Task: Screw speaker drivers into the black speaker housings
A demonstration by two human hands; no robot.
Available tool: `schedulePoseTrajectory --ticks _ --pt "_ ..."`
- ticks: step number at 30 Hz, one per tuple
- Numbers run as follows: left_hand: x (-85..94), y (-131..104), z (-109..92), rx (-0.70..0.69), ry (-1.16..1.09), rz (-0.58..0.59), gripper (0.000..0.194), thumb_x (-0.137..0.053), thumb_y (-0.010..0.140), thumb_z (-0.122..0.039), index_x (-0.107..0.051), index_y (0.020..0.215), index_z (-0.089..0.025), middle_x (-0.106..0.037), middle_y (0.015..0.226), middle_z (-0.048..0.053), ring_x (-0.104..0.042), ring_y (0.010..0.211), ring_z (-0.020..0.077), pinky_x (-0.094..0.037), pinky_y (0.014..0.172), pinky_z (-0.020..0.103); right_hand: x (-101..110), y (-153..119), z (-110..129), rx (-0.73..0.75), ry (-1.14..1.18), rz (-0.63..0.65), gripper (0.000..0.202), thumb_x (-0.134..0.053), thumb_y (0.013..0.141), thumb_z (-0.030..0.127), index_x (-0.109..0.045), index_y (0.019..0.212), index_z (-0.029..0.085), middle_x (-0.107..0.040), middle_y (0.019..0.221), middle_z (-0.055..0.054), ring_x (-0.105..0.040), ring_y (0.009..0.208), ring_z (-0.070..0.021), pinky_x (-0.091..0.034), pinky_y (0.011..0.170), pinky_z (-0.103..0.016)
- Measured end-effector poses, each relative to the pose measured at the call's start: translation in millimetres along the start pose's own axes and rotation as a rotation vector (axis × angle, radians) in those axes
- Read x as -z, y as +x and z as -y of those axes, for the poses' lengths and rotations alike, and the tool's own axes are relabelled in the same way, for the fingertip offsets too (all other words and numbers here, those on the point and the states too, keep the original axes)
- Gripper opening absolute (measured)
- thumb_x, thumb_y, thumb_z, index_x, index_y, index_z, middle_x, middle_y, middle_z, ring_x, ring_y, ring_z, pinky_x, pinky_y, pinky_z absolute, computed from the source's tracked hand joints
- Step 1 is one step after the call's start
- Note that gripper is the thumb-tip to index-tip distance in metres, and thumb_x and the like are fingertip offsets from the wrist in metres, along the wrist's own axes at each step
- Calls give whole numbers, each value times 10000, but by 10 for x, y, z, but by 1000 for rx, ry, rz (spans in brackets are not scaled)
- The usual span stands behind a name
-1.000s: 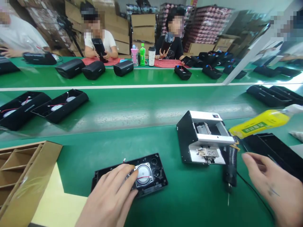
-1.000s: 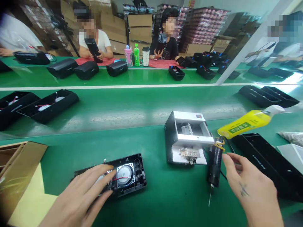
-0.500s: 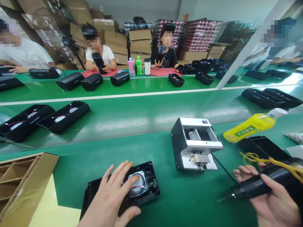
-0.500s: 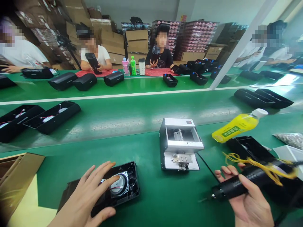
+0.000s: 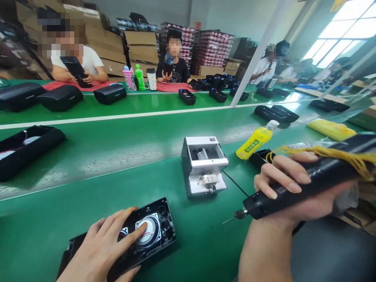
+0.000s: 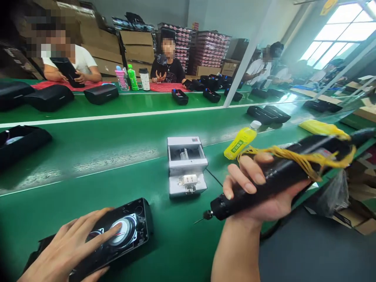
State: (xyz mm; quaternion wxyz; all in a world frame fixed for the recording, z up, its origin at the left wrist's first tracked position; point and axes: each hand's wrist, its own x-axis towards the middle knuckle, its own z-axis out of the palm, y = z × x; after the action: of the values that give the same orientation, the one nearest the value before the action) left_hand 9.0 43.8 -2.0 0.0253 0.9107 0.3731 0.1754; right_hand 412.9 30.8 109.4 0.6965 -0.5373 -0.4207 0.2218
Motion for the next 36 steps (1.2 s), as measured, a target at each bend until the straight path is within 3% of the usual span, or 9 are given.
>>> schedulePoseTrajectory --ticks 3,6,10,13,17,21,25,32,36 --pt "-45 147 -156 -70 37 10 646 -677 832 -249 -594 1447 -427 -502 1625 70 -606 1290 408 -594 928 562 -141 117 114 84 68 82 902 199 962 628 -523 1417 336 -189 755 48 -28 514 -149 -163 398 -294" --pt "-81 288 -311 -117 69 30 606 -674 823 -255 -625 1410 -399 -530 1591 95 -617 1259 405 -604 902 568 -335 149 138 171 164 145 691 -10 1036 647 -557 1294 313 -304 734 32 -218 445 -141 -266 416 -297" --pt "-123 348 -415 -135 52 43 591 -662 836 -241 -620 1411 -374 -530 1571 119 -589 1293 405 -580 943 608 -575 79 25 245 213 164 598 -250 991 773 -563 1200 308 -421 709 24 -381 450 -159 -324 427 -300" --pt "-142 325 -404 -142 50 59 620 -660 854 -245 -583 1456 -371 -491 1606 109 -544 1355 401 -551 998 616 -669 48 -116 236 296 230 501 -472 954 763 -598 1127 311 -493 703 25 -446 478 -163 -380 448 -304" --pt "-148 311 -375 -144 54 84 617 -655 871 -261 -568 1475 -344 -421 1666 93 -464 1442 389 -488 1091 630 -714 82 -288 253 335 244 520 -512 929 771 -639 1109 300 -537 674 35 -463 460 -155 -391 427 -294" --pt "-145 323 -394 -155 49 64 614 -660 867 -279 -571 1472 -337 -410 1674 89 -494 1414 388 -476 1089 631 -741 127 -392 335 371 226 578 -467 936 790 -708 1081 285 -547 622 31 -439 393 -156 -347 365 -306" --pt "-140 325 -430 -128 20 69 592 -657 873 -277 -582 1456 -337 -415 1681 83 -498 1421 401 -449 1109 642 -735 139 -406 319 393 264 563 -500 956 752 -732 1140 273 -579 637 20 -477 399 -156 -352 368 -301" --pt "-147 314 -422 -147 50 82 595 -664 875 -266 -575 1460 -328 -389 1698 92 -490 1426 381 -437 1122 633 -671 54 -323 272 392 274 692 -547 887 836 -710 1239 264 -590 599 38 -467 360 -137 -343 321 -272" --pt "-131 334 -467 -124 12 90 566 -676 861 -238 -604 1415 -328 -436 1657 115 -485 1420 382 -410 1126 655 -686 -75 -41 158 482 265 709 -653 781 865 -727 1154 267 -598 542 71 -435 324 -101 -343 297 -226"
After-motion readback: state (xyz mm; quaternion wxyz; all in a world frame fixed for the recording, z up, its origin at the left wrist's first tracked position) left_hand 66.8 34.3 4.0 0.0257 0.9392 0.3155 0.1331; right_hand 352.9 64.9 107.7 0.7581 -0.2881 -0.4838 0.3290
